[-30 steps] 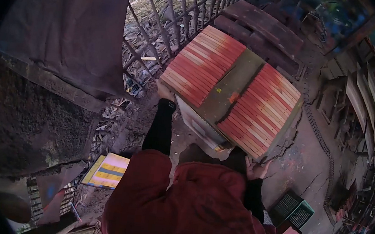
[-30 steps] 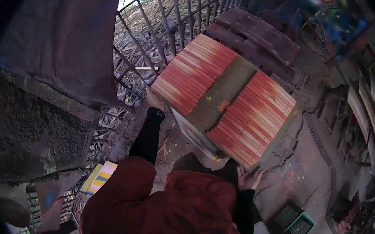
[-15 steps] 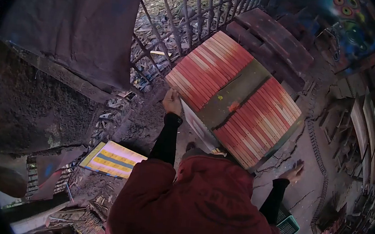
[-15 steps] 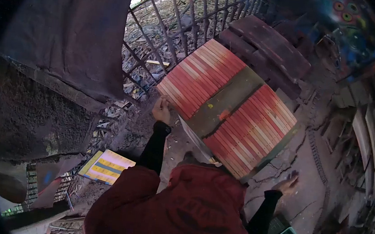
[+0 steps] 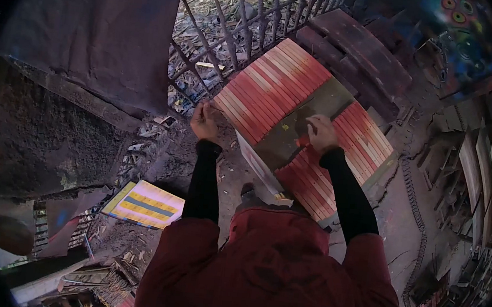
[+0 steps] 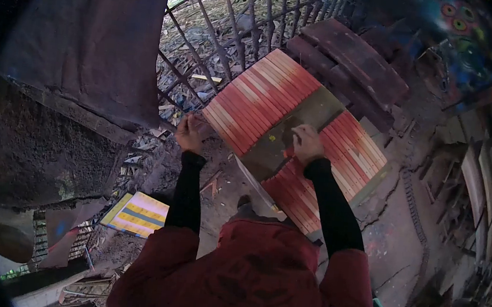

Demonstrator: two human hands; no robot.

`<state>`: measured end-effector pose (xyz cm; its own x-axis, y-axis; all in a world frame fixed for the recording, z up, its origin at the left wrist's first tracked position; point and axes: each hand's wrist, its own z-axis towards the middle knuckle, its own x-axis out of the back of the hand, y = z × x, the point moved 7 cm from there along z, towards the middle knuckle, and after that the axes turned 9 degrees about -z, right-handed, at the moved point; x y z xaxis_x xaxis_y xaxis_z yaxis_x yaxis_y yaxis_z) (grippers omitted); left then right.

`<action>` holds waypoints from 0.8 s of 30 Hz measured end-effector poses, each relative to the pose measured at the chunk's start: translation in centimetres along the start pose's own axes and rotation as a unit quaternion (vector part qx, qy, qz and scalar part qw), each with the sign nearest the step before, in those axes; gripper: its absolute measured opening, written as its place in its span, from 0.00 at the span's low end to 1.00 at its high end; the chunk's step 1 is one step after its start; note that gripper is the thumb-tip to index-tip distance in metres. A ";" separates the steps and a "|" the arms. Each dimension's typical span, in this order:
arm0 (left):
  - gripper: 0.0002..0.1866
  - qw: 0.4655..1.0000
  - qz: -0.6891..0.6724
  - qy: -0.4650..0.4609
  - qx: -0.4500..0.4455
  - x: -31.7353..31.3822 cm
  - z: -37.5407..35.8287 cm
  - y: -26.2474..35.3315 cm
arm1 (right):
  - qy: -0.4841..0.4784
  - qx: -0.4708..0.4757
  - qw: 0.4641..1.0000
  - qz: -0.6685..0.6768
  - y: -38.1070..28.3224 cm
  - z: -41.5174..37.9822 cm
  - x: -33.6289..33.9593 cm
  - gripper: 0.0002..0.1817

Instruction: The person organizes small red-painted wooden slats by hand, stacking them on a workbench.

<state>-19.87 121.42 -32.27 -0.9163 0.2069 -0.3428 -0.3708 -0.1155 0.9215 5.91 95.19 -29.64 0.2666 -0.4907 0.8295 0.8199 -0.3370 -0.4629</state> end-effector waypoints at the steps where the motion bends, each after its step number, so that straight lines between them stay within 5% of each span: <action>1: 0.10 1.000 0.011 -0.025 -0.010 -0.4 0.7 0.9 | 0.001 0.001 1.000 -0.001 0.7 0.4 -1.3 0.12; 3: 0.10 1.000 0.027 -0.010 0.003 0.1 0.3 2.2 | -0.044 0.061 0.995 -0.072 0.6 1.3 -3.8 0.16; 8: 0.13 0.999 0.018 0.005 0.040 1.7 -4.6 2.9 | -0.122 0.023 0.980 -0.154 0.7 2.8 -4.7 0.19; 11: 0.13 0.986 0.092 0.037 0.135 2.6 -8.9 1.9 | -0.155 0.033 0.973 -0.166 0.4 3.5 -3.9 0.20; 13: 0.13 0.966 -0.019 0.032 0.257 1.9 -11.4 0.3 | -0.176 0.044 0.968 -0.172 0.5 3.5 -4.3 0.19; 16: 0.13 0.937 0.024 -0.006 0.348 0.7 -13.5 -0.5 | -0.107 0.129 0.975 -0.146 0.7 3.3 -4.6 0.17; 18: 0.13 0.929 0.001 -0.030 0.370 -0.3 -14.0 -1.3 | -0.157 0.145 0.963 -0.162 1.9 3.2 -5.9 0.39; 22: 0.10 0.892 0.017 -0.122 0.435 -4.6 -14.0 -0.3 | -0.179 0.181 0.952 -0.170 2.2 3.6 -6.0 0.36; 24: 0.09 0.871 -0.023 -0.162 0.464 -6.7 -14.4 -0.2 | -0.203 0.209 0.935 -0.202 2.1 3.7 -7.1 0.26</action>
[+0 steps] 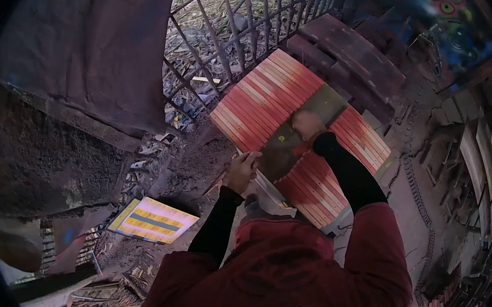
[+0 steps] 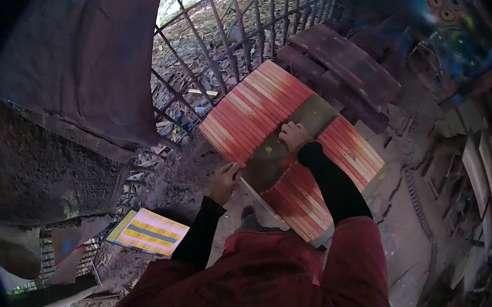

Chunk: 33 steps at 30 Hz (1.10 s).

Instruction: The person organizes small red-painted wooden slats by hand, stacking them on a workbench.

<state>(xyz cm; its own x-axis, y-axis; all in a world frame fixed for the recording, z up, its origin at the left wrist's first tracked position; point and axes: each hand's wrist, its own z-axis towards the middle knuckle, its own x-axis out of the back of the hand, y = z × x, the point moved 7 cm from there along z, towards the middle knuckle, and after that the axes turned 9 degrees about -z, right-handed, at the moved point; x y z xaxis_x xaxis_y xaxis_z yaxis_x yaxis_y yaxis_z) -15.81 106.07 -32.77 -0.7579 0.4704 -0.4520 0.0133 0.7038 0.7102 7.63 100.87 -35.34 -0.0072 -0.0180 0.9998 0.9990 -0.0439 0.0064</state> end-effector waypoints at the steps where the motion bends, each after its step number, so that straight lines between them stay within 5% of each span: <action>1: 0.10 1.000 0.001 0.004 0.007 -0.9 0.3 0.0 | 0.006 -0.007 1.000 -0.002 0.0 0.2 0.1 0.26; 6: 0.11 0.999 -0.004 -0.013 -0.031 -3.2 2.5 0.5 | 0.016 0.041 0.996 -0.082 -1.7 -0.6 1.3 0.11; 8: 0.11 0.999 0.039 -0.021 -0.025 -3.9 3.0 1.5 | 0.088 0.100 0.991 0.019 -4.3 -0.9 4.9 0.11; 11: 0.14 0.987 -0.045 -0.090 0.125 -5.8 2.6 0.3 | 0.146 0.175 0.973 -0.009 -8.8 -2.5 9.2 0.10; 13: 0.13 0.983 -0.014 -0.114 0.140 -5.6 3.8 -1.3 | 0.150 0.223 0.963 0.032 -10.2 -3.6 10.2 0.07; 21: 0.15 0.975 0.044 -0.145 0.164 -8.9 2.5 -3.6 | 0.137 0.195 0.970 0.047 -8.9 -7.1 11.7 0.05; 23: 0.16 0.972 0.062 -0.161 0.161 -9.6 2.1 -3.5 | 0.223 0.186 0.957 0.002 -7.7 -8.1 13.4 0.10; 25: 0.18 0.964 0.035 -0.194 0.179 -10.6 1.9 -3.0 | 0.251 0.003 0.966 0.063 -2.5 -10.3 16.4 0.14; 26: 0.18 0.965 0.032 -0.193 0.177 -10.6 1.9 -2.8 | 0.355 -0.120 0.924 0.080 1.5 -12.9 16.7 0.16; 27: 0.19 0.972 0.051 -0.175 0.150 -10.3 2.1 -2.5 | 0.381 -0.349 0.853 0.066 5.6 -16.4 15.1 0.16; 28: 0.20 0.977 0.070 -0.155 0.126 -9.7 1.9 -2.4 | 0.433 -0.492 0.749 0.098 8.4 -19.9 14.5 0.15; 30: 0.19 0.978 0.100 -0.160 0.092 -8.9 2.3 -2.8 | 0.304 -0.579 0.754 -0.056 11.4 -22.5 11.8 0.16; 33: 0.20 0.976 0.138 -0.163 0.040 -8.6 2.3 -2.4 | 0.219 -0.504 0.831 -0.083 14.0 -22.3 6.9 0.18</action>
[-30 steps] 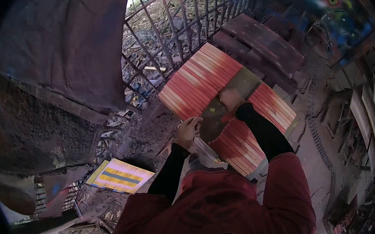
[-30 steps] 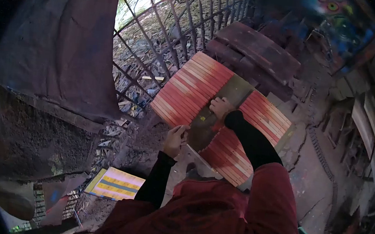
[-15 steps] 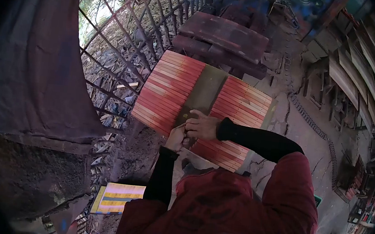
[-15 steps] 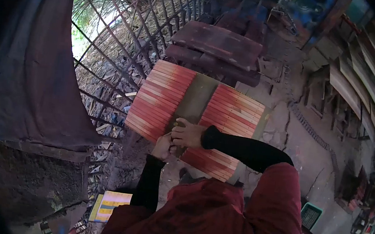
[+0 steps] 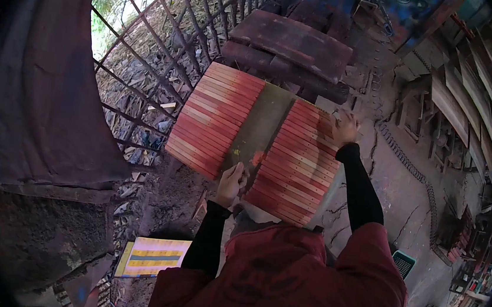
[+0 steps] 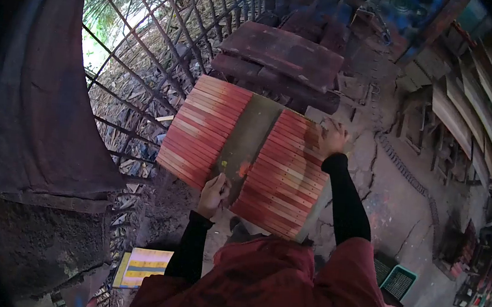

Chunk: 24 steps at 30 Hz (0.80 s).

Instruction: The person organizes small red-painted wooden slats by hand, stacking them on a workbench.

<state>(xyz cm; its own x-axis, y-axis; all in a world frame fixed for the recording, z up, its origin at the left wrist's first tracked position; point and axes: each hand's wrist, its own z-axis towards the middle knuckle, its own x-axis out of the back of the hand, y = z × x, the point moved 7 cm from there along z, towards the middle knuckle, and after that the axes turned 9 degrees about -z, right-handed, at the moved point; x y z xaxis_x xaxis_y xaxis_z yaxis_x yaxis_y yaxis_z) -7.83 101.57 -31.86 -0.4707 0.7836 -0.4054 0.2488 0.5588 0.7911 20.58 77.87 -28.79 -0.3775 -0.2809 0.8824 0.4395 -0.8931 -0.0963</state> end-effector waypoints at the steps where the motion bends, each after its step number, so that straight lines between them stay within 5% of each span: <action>1: 0.20 1.000 0.005 0.012 -0.020 0.2 -0.3 0.1 | -0.005 0.003 1.000 0.001 0.6 0.5 -0.5 0.18; 3: 0.20 0.998 -0.012 0.050 -0.030 0.9 -1.0 -0.4 | -0.072 -0.008 0.992 0.104 1.2 1.5 -2.2 0.11; 5: 0.20 0.995 -0.026 0.086 -0.048 2.4 -1.5 -0.5 | -0.036 0.007 0.990 0.133 0.7 2.0 -1.3 0.08; 7: 0.19 0.989 -0.046 0.130 -0.051 5.0 -2.5 -1.7 | -0.046 -0.155 0.963 0.215 1.9 1.1 -1.5 0.08; 8: 0.19 0.988 -0.057 0.131 -0.054 5.3 -3.6 -1.2 | 0.054 -0.028 0.983 0.171 0.2 1.3 -0.4 0.07; 10: 0.19 0.980 -0.072 0.176 -0.051 7.8 -5.1 -2.2 | 0.017 -0.018 0.993 0.117 0.3 1.5 -0.8 0.08; 12: 0.18 0.975 -0.067 0.210 -0.040 9.9 -6.9 -2.8 | 0.093 -0.088 0.983 0.128 3.1 2.3 -0.8 0.10; 15: 0.17 0.967 -0.082 0.239 -0.016 11.8 -9.0 -3.9 | 0.045 -0.045 0.983 0.174 -0.4 6.9 4.0 0.10; 17: 0.17 0.965 -0.064 0.253 -0.019 11.8 -9.7 -4.4 | 0.017 -0.056 0.933 0.354 -3.0 10.5 2.9 0.11; 23: 0.16 0.941 0.010 0.337 0.002 11.9 -11.5 -7.6 | -0.158 0.111 0.924 0.331 -20.7 15.3 -8.2 0.15; 24: 0.15 0.935 0.102 0.335 -0.060 12.0 -12.1 -7.7 | -0.164 0.110 0.925 0.324 -22.6 15.9 -10.6 0.16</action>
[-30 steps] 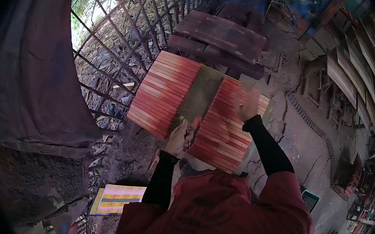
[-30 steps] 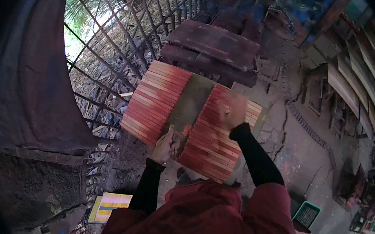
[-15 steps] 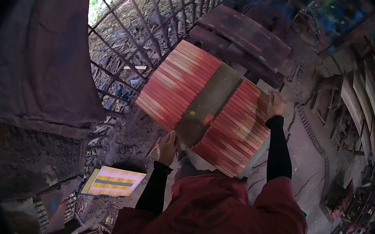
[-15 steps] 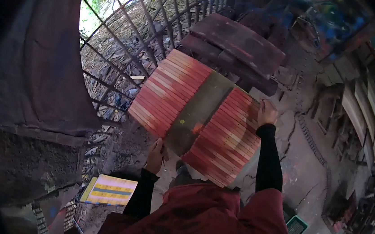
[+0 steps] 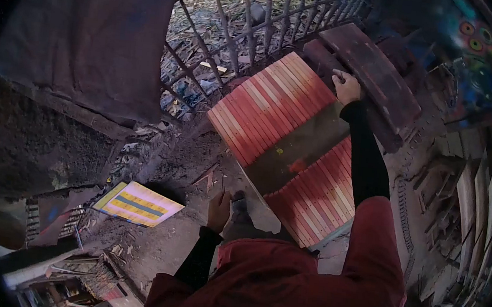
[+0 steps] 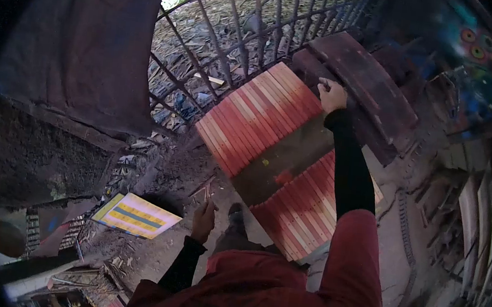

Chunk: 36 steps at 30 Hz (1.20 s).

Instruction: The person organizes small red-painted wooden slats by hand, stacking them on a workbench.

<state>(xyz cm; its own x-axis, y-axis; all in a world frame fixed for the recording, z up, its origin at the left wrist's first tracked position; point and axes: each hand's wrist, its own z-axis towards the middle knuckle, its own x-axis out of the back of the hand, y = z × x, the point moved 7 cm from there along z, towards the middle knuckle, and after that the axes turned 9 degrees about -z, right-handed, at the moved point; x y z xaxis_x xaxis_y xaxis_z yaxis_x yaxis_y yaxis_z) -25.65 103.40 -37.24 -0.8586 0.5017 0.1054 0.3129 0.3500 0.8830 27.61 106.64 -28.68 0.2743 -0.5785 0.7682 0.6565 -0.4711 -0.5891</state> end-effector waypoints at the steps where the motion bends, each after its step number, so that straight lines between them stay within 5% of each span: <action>1: 0.15 0.994 0.069 0.001 -0.085 0.4 -1.0 0.1 | -0.007 -0.007 1.000 -0.007 0.1 1.2 -2.4 0.18; 2: 0.16 0.999 0.001 0.047 0.025 1.6 -1.8 -2.0 | 0.002 0.017 0.999 -0.031 -0.8 1.9 -3.7 0.18; 6: 0.16 0.986 -0.026 0.133 0.092 5.8 -5.7 -5.1 | -0.064 -0.006 0.995 -0.075 -0.2 3.2 -6.7 0.14; 10: 0.18 0.982 0.073 0.164 0.050 9.1 -7.9 -7.4 | -0.018 -0.004 1.000 0.004 0.9 2.5 -6.3 0.11; 14: 0.19 0.974 0.014 0.205 0.095 9.5 -8.4 -6.8 | -0.008 0.005 0.999 -0.037 -0.8 2.1 -5.3 0.11; 15: 0.19 0.980 0.064 0.186 0.041 9.4 -8.1 -6.9 | 0.027 0.020 0.999 -0.027 0.3 2.9 -5.8 0.11; 16: 0.20 0.979 0.113 0.167 -0.013 9.1 -7.8 -6.7 | 0.020 0.035 0.995 -0.094 0.1 3.2 -6.0 0.11; 19: 0.21 0.979 0.026 0.192 0.066 9.1 -8.1 -5.6 | 0.113 -0.018 0.970 -0.213 -1.6 5.6 -2.3 0.19; 21: 0.20 0.977 0.081 0.188 -0.055 8.8 -8.3 -6.6 | 0.118 0.021 0.986 -0.118 -5.0 7.1 2.1 0.22; 23: 0.17 0.989 -0.026 0.146 0.011 7.8 -8.4 -5.7 | 0.129 0.078 0.987 -0.048 -5.7 9.6 4.4 0.20; 25: 0.16 0.983 -0.095 0.144 0.067 6.8 -7.6 -5.1 | -0.001 -0.043 0.978 0.205 -9.1 7.8 4.3 0.18; 26: 0.16 0.972 -0.159 0.126 0.120 5.8 -7.2 -5.4 | -0.082 -0.024 0.958 0.275 -10.5 6.0 3.2 0.15; 27: 0.16 0.971 -0.164 0.121 0.122 5.0 -6.5 -5.1 | -0.197 -0.070 0.934 0.291 -13.7 1.7 2.3 0.14; 28: 0.17 0.951 -0.273 0.107 0.095 3.8 -5.8 -4.6 | -0.203 -0.127 0.922 0.304 -18.0 -4.4 1.7 0.13; 29: 0.18 0.919 -0.379 0.085 0.071 2.6 -5.2 -4.0 | -0.306 -0.022 0.928 0.214 -20.8 -9.3 0.3 0.11; 30: 0.19 0.911 -0.397 0.076 0.078 2.3 -5.0 -2.5 | -0.394 -0.080 0.859 0.317 -22.5 -15.7 -1.8 0.11; 31: 0.19 0.911 -0.399 0.059 0.080 1.7 -4.5 -1.5 | -0.504 -0.155 0.841 0.123 -25.6 -21.5 -2.2 0.13; 32: 0.18 0.873 -0.474 0.061 0.093 1.1 -4.2 -1.0 | -0.577 -0.011 0.801 0.158 -25.5 -26.0 -6.2 0.14; 33: 0.17 0.830 -0.544 0.066 0.106 1.0 -4.0 -0.6 | -0.473 0.245 0.841 0.097 -27.5 -29.0 -8.0 0.13; 34: 0.15 0.808 -0.572 0.026 0.142 0.8 -4.2 0.0 | -0.585 0.119 0.802 0.017 -26.8 -33.0 -10.3 0.13; 35: 0.15 0.809 -0.569 0.015 0.147 0.8 -4.3 -0.7 | -0.541 0.156 0.825 0.046 -27.1 -35.5 -11.5 0.15; 36: 0.16 0.882 -0.464 0.043 0.078 1.6 -4.3 -1.6 | -0.494 0.194 0.844 0.073 -27.0 -37.8 -12.5 0.17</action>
<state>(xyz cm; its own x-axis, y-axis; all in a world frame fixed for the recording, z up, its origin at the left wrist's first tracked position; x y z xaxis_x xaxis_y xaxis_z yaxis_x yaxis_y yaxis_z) -29.26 100.28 -36.49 -0.8002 -0.1169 -0.5883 -0.4934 0.6860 0.5347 -20.10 101.42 -31.79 0.6990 0.3165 0.6413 0.6931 -0.0791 -0.7165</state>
